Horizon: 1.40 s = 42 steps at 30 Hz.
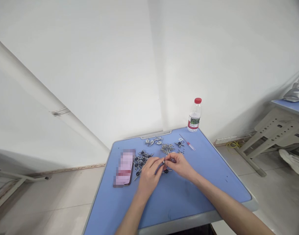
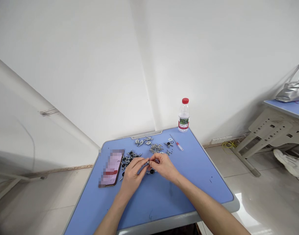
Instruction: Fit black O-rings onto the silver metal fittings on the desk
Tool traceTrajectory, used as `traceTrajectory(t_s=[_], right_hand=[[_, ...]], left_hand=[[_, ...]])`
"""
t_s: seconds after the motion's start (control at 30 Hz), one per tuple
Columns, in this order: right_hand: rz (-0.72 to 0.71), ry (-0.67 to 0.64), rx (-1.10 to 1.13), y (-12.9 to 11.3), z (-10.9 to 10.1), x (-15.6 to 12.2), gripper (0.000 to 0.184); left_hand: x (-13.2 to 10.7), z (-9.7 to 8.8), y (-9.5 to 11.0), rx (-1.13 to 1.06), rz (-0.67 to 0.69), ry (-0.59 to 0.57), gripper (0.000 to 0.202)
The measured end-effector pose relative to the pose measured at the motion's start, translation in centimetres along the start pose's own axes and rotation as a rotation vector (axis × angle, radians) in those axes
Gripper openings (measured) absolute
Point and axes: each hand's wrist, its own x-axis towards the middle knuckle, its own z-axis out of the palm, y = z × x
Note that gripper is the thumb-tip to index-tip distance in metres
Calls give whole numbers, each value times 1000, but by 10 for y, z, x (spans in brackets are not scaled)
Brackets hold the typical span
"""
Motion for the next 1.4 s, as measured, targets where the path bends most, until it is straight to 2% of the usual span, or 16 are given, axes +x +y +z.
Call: traceTrajectory(t_s=[0.13,0.33,0.6,0.7,0.9,1.0,1.13,1.23,1.27,1.33,1.4], right_hand=[[7,57,-96,6,0,1,16],[-77,179,-438,-8,1,-6,14],[-173,191,-693,-14,5,-11,13],[-166,191,-675,-14,5,-11,11],[-17,105,-438,-14,-4,-7,10],[45,72,-373,-12,-3,-5,10],[53,58,-437,-17,-5,-6,10],[-15,70,-617,-28,-24,-8,12],[-21,30,-680,-31,-34,-9,13],[32,-76,-779,-36,-54,-9,15],[119,-116,-872,-36,-68,-9,13]], left_hand=[[-2,2,-1,140,79,19,30],[-3,2,0,275,128,-22,30],[-4,4,0,423,217,-30,27],[-4,4,1,429,261,18,25],[-3,3,4,327,283,74,27],[-1,0,5,170,185,147,25],[3,-4,3,-58,-48,238,19],[5,-6,-4,-292,-257,274,14],[5,-6,-7,-377,-323,288,15],[6,-6,-12,-544,-449,317,19],[7,-6,-16,-682,-556,330,24]])
